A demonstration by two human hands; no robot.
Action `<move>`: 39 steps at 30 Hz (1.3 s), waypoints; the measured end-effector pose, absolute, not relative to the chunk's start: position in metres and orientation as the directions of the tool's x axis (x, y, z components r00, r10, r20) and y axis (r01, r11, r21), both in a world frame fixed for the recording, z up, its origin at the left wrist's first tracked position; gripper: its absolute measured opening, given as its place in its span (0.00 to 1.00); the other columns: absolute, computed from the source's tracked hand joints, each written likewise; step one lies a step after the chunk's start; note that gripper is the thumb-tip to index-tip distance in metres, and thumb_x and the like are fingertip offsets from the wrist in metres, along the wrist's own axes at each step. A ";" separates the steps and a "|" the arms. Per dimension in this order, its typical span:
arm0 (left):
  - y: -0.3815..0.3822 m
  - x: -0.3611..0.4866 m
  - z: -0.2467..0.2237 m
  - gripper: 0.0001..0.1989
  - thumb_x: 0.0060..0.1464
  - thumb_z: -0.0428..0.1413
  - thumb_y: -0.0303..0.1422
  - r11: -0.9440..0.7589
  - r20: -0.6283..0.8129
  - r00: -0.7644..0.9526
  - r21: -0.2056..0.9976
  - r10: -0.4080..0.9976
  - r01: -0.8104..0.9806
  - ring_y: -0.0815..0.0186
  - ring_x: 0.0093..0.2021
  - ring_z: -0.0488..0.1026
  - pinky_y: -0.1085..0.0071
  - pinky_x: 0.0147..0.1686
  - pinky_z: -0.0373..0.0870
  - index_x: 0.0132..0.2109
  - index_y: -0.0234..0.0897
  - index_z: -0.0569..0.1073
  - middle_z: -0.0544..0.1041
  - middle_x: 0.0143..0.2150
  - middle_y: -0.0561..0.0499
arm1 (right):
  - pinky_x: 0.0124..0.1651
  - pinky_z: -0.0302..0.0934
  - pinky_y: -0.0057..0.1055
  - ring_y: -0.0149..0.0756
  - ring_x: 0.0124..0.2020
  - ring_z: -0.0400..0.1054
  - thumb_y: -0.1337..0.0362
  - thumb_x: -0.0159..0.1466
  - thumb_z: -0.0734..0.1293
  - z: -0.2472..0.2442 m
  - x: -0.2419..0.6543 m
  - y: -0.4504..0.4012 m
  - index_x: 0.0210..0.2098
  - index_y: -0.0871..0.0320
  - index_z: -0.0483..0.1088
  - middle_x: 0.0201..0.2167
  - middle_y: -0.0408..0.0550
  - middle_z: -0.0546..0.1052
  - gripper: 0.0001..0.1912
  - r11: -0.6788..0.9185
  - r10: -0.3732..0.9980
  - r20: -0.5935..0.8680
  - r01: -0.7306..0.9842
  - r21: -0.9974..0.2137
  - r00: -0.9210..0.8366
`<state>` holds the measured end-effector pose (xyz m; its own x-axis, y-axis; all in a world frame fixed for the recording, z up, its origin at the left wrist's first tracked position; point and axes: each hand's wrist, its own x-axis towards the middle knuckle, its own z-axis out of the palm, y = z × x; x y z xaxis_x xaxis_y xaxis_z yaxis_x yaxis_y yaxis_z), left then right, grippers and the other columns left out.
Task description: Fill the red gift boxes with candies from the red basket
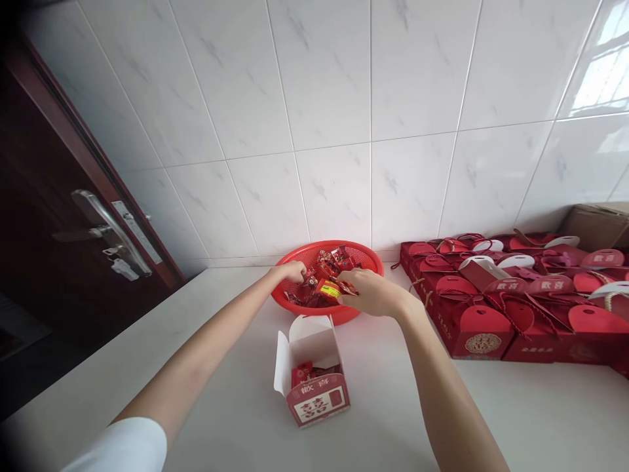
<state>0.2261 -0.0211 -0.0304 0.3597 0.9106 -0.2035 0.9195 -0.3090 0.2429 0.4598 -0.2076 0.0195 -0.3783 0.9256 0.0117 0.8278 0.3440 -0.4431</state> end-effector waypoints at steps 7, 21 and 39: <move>-0.014 0.227 -0.049 0.12 0.40 0.61 0.23 -0.276 -0.171 0.318 0.230 0.932 0.933 0.58 0.35 0.72 0.69 0.33 0.65 0.31 0.38 0.68 0.75 0.34 0.48 | 0.49 0.67 0.36 0.48 0.57 0.70 0.59 0.68 0.60 0.025 0.464 -0.213 0.57 0.53 0.70 0.57 0.51 0.76 0.20 0.354 0.930 0.070 0.833 -0.425 -0.360; -0.044 0.217 -0.024 0.09 0.41 0.51 0.24 -0.351 0.086 0.449 0.757 0.890 0.551 0.67 0.32 0.75 0.72 0.37 0.73 0.29 0.35 0.75 0.78 0.30 0.52 | 0.44 0.67 0.36 0.45 0.47 0.74 0.59 0.67 0.63 0.023 0.468 -0.211 0.56 0.53 0.71 0.48 0.52 0.80 0.19 0.387 0.920 0.147 0.785 -0.484 -0.363; -0.191 0.179 0.019 0.11 0.59 0.58 0.38 -0.559 0.140 0.664 0.680 0.734 0.474 0.60 0.47 0.77 0.66 0.47 0.73 0.45 0.37 0.79 0.81 0.47 0.47 | 0.33 0.62 0.29 0.35 0.32 0.73 0.69 0.65 0.64 0.033 0.430 -0.241 0.38 0.56 0.76 0.33 0.46 0.80 0.08 0.672 0.722 0.238 0.574 -0.468 -0.650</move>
<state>0.1793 -0.1910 0.0185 0.6644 0.7341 0.1404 0.4741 -0.5592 0.6801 0.4302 -0.2411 0.0325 -0.6498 0.7217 0.2384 0.5742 0.6717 -0.4682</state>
